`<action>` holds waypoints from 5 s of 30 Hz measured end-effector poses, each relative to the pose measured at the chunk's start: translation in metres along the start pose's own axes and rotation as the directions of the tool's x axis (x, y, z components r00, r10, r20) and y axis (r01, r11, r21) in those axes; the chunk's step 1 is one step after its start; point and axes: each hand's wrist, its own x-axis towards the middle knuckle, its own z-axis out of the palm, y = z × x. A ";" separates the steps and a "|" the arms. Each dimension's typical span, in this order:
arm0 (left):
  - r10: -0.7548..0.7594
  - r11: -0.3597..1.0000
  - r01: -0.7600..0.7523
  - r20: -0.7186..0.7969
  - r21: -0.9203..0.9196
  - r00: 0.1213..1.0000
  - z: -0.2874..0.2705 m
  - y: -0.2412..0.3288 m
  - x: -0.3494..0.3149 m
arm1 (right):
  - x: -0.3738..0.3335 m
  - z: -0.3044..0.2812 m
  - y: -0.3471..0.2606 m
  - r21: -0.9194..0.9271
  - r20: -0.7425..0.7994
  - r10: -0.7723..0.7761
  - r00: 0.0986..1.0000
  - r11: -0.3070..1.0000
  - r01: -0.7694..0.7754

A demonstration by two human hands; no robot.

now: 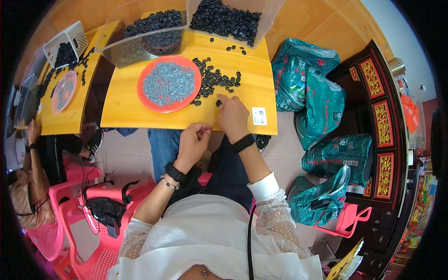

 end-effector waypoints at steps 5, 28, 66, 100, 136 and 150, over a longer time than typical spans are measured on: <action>-0.035 0.999 0.035 -0.008 -0.024 0.999 -0.001 -0.003 0.000 | 0.006 0.011 0.004 -0.066 0.069 -0.041 0.997 0.997 0.045; -0.180 0.817 0.119 -0.054 -0.565 0.982 -0.013 0.023 0.025 | -0.008 -0.038 -0.007 0.773 0.409 0.082 0.909 0.499 -0.393; -0.286 0.764 0.332 0.171 -0.553 0.943 -0.011 0.032 0.001 | -0.052 -0.044 0.010 0.821 0.296 -0.029 0.955 0.519 -0.238; -0.180 0.899 0.263 0.253 -0.350 0.951 0.008 0.051 -0.016 | -0.082 -0.061 0.036 0.742 0.161 -0.014 0.987 0.661 -0.112; 0.300 0.758 -0.171 -0.104 0.630 0.948 0.055 0.038 0.043 | -0.080 -0.062 0.083 0.761 0.195 0.274 0.942 0.563 -0.321; 0.305 0.676 -0.155 -0.082 0.720 0.949 0.063 0.029 0.059 | -0.080 -0.057 0.085 0.778 0.206 0.232 0.951 0.550 -0.303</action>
